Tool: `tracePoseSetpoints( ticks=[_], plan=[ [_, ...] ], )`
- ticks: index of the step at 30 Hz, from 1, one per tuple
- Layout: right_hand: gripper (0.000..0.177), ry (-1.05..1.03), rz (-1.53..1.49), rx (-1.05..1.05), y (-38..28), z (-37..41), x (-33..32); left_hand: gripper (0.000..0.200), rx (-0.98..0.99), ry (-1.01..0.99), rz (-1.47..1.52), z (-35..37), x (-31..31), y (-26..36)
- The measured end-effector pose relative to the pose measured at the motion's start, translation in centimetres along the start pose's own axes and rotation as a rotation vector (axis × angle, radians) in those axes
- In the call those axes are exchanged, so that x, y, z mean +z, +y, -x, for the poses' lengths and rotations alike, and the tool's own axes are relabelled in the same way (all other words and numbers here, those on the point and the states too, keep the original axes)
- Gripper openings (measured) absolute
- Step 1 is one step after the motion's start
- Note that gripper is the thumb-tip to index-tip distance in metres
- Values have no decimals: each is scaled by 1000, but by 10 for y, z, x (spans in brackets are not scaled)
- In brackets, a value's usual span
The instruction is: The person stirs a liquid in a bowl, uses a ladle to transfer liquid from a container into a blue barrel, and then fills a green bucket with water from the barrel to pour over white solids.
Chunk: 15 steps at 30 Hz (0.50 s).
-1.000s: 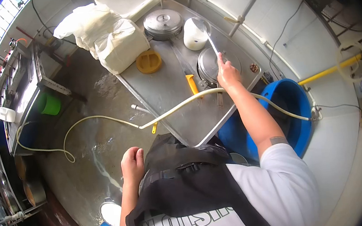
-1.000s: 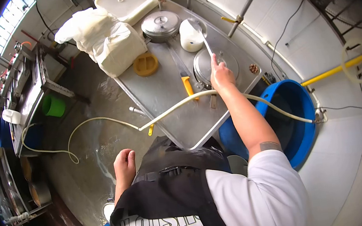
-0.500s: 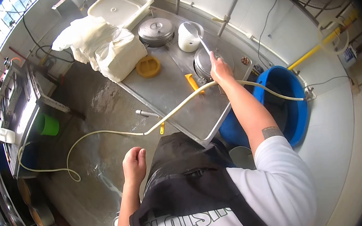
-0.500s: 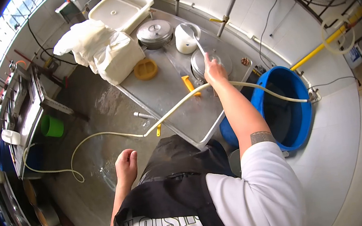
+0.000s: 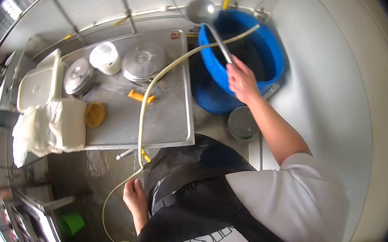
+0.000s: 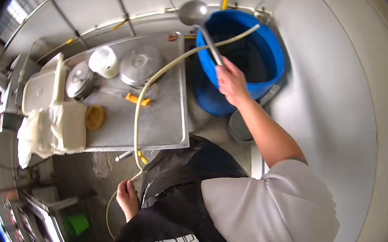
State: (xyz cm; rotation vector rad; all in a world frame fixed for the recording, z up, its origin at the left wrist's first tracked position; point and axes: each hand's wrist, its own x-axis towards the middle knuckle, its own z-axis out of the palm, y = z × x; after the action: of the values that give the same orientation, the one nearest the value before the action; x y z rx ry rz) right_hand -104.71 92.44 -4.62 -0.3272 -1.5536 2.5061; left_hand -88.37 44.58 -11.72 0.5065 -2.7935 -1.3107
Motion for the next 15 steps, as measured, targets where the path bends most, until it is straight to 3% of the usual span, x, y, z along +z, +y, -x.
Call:
tracePoseSetpoints(
  ticks=[1,2,3,4,5,7,8,10,11,13,14,15],
  plan=[
    [48,240,102,-10,-3,12,-26,20,14,-29,-6,-5,1,-3],
    [48,312,301,-4,-13,27,-60,21,8,-60,-28,-9,3,-3],
    [48,513,761,-203,12,16,-116,21,2,-86,-52,-14,4,0],
    [49,576,993,-304,7,23,-132,20,16,-100,-40,-17,6,7],
    [49,652,1261,-219,6,18,-159,20,27,-110,-48,-22,7,18],
    [48,708,1487,-70,3,-3,-193,19,208,-133,-84,-33,7,41],
    [48,719,1475,-61,6,-14,-201,19,220,-139,-96,-39,9,48],
    [42,758,1586,308,6,-32,-198,18,292,-148,-137,-51,10,61],
    [42,761,1576,310,11,-40,-204,18,300,-147,-144,-55,10,69],
    [33,768,1535,248,48,-64,-232,18,280,-143,-156,-58,9,81],
    [19,1025,1337,-157,115,-98,-300,18,276,-140,-161,-59,9,83],
    [19,1020,1336,-147,112,-92,-312,19,264,-132,-154,-58,8,84]
  ],
)
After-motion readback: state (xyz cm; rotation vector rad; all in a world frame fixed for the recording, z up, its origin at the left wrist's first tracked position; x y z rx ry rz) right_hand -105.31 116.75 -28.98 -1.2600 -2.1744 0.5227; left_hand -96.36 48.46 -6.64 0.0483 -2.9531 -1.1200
